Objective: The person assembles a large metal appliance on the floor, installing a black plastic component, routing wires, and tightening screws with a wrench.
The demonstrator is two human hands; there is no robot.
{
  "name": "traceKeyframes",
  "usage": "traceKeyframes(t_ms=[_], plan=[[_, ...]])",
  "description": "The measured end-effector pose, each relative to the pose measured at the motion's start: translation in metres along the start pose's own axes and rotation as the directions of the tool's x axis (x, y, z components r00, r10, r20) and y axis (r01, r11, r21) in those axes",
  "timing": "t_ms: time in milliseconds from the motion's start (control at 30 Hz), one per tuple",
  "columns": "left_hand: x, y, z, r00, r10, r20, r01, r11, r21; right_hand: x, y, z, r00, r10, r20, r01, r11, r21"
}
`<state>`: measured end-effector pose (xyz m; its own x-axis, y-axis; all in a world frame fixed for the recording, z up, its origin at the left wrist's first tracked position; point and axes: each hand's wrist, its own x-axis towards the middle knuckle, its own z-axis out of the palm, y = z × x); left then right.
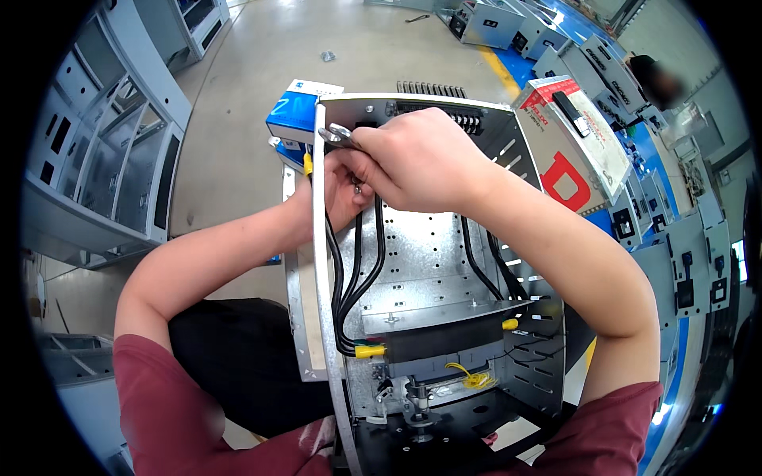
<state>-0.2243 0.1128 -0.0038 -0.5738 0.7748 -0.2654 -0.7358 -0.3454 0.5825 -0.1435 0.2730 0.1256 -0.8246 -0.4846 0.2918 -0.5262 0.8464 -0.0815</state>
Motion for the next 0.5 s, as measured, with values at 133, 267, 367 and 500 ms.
traceKeyframes(t_ms=[133,267,367,500], plan=[[0.003,-0.002,0.005,1.000,0.002,-0.027,-0.002,1.000,-0.017,0.000,0.004,0.003,1.000,0.012,0.004,-0.012,1.000,0.013],[0.002,0.001,-0.004,0.998,-0.037,0.041,0.036,0.999,0.027,0.001,0.003,0.004,0.999,-0.014,-0.032,0.015,0.999,0.034],[0.005,-0.003,-0.006,1.000,-0.014,0.014,0.013,0.999,0.043,0.002,0.002,0.005,1.000,0.006,-0.002,-0.006,0.999,0.040],[0.001,-0.001,-0.002,0.998,0.002,0.055,-0.003,1.000,0.021,0.002,0.003,0.005,1.000,0.006,-0.007,-0.006,0.999,0.045]])
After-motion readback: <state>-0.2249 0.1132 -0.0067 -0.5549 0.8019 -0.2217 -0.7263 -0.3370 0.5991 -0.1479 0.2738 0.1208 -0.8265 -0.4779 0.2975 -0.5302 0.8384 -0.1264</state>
